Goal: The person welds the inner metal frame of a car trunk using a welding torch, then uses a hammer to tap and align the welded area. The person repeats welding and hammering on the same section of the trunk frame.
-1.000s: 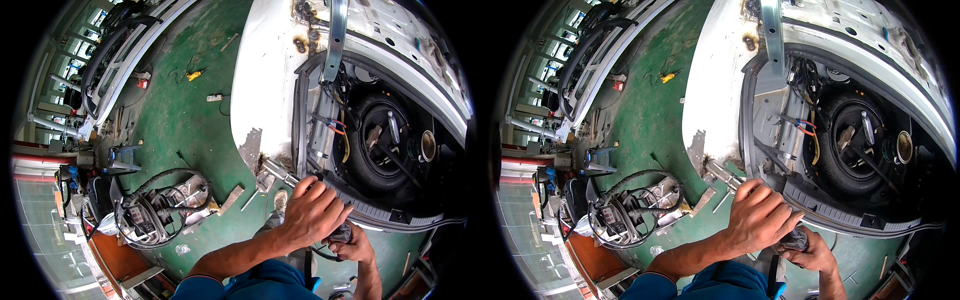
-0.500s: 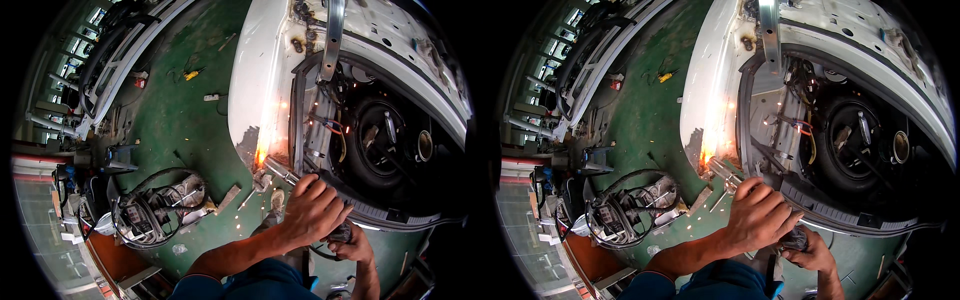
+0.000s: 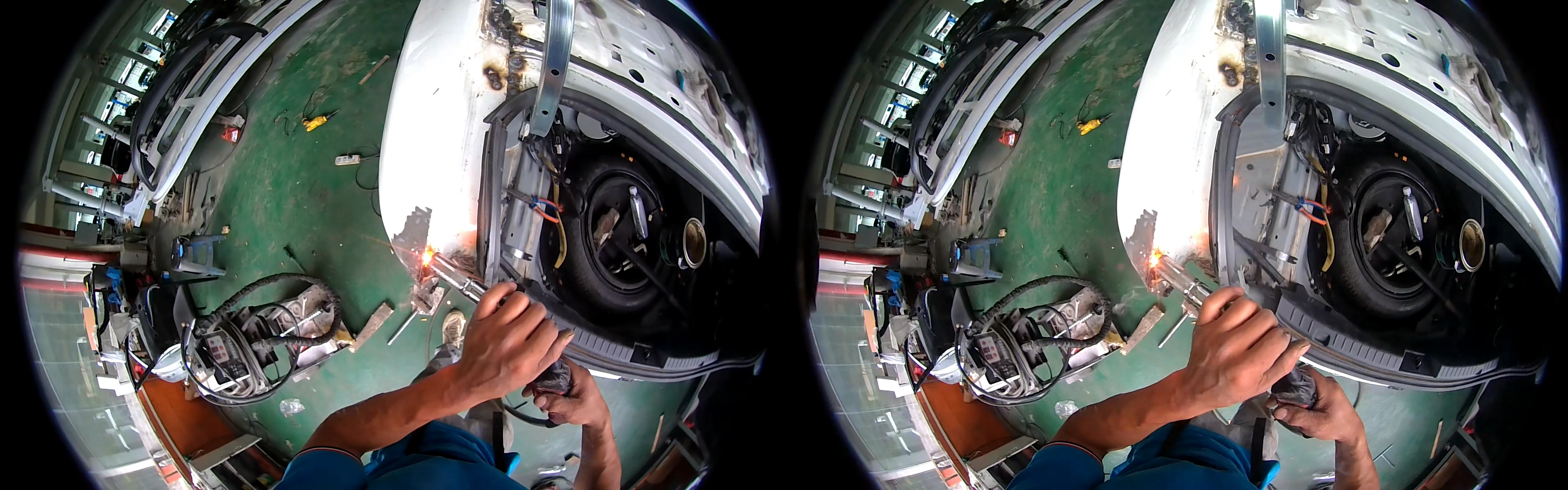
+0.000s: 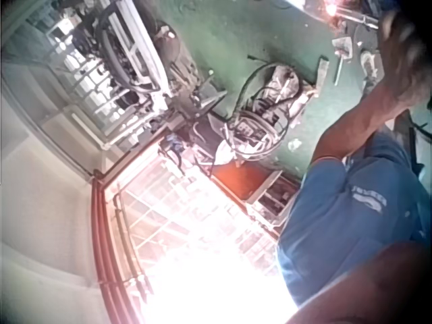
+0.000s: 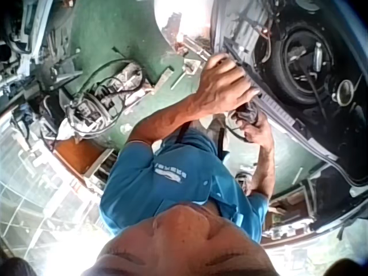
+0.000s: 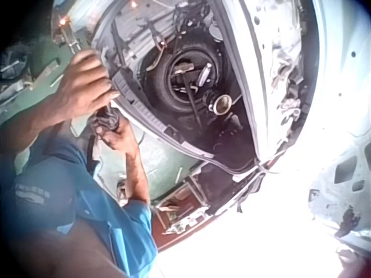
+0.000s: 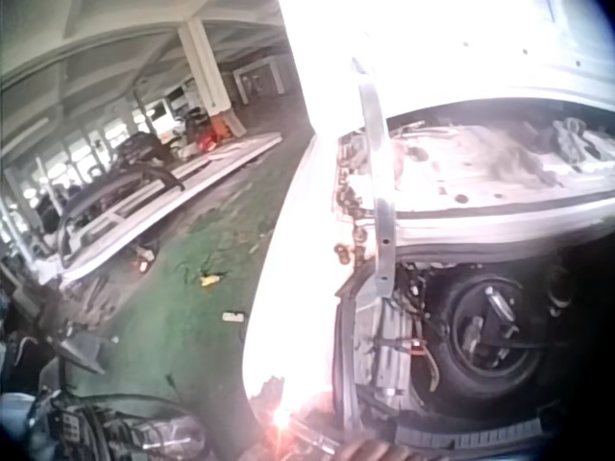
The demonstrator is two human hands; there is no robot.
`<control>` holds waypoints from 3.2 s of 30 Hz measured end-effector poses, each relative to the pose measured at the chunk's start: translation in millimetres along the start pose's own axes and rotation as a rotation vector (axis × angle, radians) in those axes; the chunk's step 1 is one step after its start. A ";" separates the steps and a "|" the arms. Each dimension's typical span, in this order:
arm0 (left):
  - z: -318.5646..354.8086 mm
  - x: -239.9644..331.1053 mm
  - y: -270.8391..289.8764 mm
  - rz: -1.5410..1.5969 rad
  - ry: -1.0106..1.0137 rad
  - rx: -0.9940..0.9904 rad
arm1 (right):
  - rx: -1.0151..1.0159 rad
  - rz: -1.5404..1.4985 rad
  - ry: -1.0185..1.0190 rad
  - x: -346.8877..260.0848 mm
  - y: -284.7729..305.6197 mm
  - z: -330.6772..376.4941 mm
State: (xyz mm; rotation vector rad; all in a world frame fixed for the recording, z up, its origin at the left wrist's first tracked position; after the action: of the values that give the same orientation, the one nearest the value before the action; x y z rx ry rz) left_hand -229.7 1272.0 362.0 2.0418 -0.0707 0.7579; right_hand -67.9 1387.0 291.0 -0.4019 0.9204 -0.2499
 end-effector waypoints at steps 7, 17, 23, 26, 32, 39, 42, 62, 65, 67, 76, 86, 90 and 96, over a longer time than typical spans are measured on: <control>-1.8 -0.1 3.0 0.009 0.000 0.004 | 0.015 0.075 -0.009 -4.4 0.5 2.4; 0.1 -0.1 1.9 0.014 0.002 0.003 | 0.026 0.060 0.062 -12.4 -7.0 3.6; -1.8 5.0 2.3 0.030 -0.016 0.002 | 0.029 0.047 0.043 -8.1 -4.2 9.5; -0.8 5.5 2.4 0.030 -0.016 0.016 | 0.007 0.048 -0.003 -1.1 1.0 12.5; -1.3 6.2 3.9 0.035 -0.022 0.010 | 0.026 0.034 0.007 -2.9 -1.6 12.3; -0.3 7.2 5.5 0.053 -0.027 0.033 | 0.038 0.095 -0.017 0.5 0.8 16.5; -0.6 6.9 6.7 0.054 -0.027 0.028 | 0.042 0.058 0.000 -3.0 -2.1 15.0; -0.3 1.1 8.6 0.052 -0.015 0.034 | 0.034 0.020 0.002 -6.1 -5.9 9.0; -0.6 0.6 9.3 0.049 -0.017 0.036 | 0.043 0.019 -0.009 -7.7 -6.8 8.9; -0.6 0.6 9.6 0.046 -0.016 0.037 | 0.051 0.031 -0.024 -9.8 -7.6 9.5; -1.3 2.3 13.0 0.067 0.020 0.072 | 0.079 0.138 0.026 -14.1 -10.9 10.2; 4.1 11.1 4.4 0.058 -0.019 0.016 | 0.042 0.189 0.016 -5.1 0.4 19.1; 3.6 11.5 0.4 0.054 -0.022 -0.007 | 0.015 0.130 0.067 -1.8 0.2 16.5; 2.6 9.7 1.8 0.046 -0.017 -0.014 | 0.000 0.102 -0.021 -4.2 -1.4 15.1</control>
State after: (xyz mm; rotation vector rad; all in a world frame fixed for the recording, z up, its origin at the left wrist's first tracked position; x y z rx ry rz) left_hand -221.1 1271.2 367.6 2.0393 -0.1325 0.7666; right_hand -58.1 1390.8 302.8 -0.3559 0.9179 -0.1520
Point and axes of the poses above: each hand's wrist, its own z-axis away from the middle knuckle, its own y-axis out of the back of the hand, x = y × z, the point moved 4 cm from there along -z, towards the middle knuckle, and after that the axes turned 9 degrees about -x, right-handed, at the moved point
